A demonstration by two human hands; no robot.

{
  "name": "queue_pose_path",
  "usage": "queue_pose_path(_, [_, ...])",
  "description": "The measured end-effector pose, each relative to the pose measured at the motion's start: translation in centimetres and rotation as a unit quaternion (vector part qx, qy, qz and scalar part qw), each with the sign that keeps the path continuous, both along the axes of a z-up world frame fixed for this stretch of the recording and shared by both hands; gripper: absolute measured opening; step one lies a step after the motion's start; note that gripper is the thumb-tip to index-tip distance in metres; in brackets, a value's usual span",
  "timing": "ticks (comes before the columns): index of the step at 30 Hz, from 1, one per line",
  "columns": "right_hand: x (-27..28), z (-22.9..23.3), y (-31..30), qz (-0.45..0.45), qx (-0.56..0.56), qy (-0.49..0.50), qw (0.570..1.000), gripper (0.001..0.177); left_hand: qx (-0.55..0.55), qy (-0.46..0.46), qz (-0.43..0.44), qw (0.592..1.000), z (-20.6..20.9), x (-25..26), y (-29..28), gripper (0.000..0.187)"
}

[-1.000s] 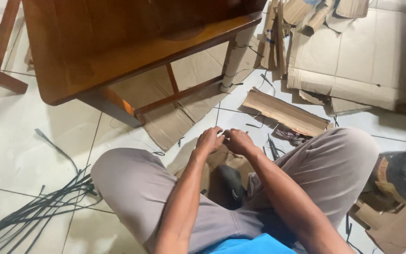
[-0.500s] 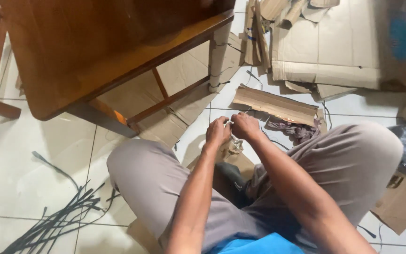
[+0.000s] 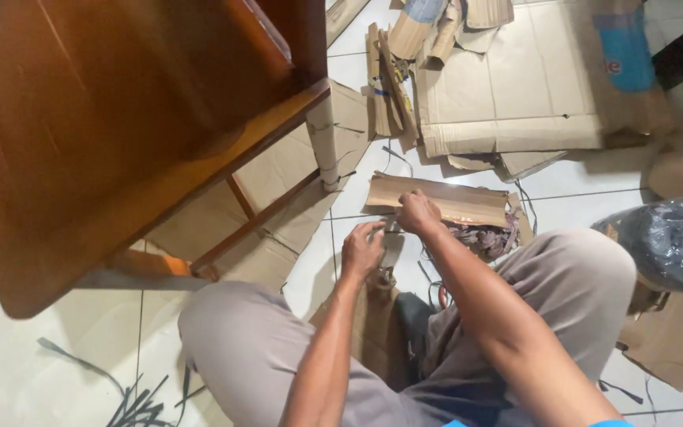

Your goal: Wrapping and weaving black plastic strips around a wooden chair frame.

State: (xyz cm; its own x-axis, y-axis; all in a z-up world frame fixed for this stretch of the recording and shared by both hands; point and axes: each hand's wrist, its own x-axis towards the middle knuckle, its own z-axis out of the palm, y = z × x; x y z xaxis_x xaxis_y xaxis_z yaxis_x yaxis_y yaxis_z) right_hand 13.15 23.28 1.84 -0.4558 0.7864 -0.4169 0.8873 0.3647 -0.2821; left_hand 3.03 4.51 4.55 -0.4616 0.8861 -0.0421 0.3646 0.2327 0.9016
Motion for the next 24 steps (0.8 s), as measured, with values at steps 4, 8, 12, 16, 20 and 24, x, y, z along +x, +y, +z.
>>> queue_pose_path(4, [-2.5,0.4,3.2,-0.118,-0.086,0.145,0.978,0.043,0.018,-0.002,0.026,1.000,2.0,-2.5,0.6,0.025])
queue_pose_path(8, [-6.0,-6.2,10.9,-0.139,-0.018,0.107,0.984,0.048,-0.005,-0.017,0.088,0.996,0.6,-4.8,1.5,0.027])
queue_pose_path(12, [-8.7,-4.0,13.8,-0.180,0.031,0.153,0.971,0.042,-0.021,-0.043,0.137,0.989,0.3,-5.7,2.4,0.027])
queue_pose_path(16, [-8.8,-8.7,16.6,-0.199,0.008,0.223,0.954,0.046,-0.058,-0.061,0.152,0.985,-0.3,-5.8,3.1,0.027])
queue_pose_path(20, [-8.3,-9.7,16.2,-0.307,0.003,0.337,0.890,0.035,-0.097,-0.068,0.152,0.981,-0.8,-5.8,3.6,0.026])
queue_pose_path(24, [-7.9,-6.6,10.9,-0.459,-0.040,0.423,0.780,0.014,-0.122,-0.098,0.145,0.977,0.4,-5.2,3.9,0.027])
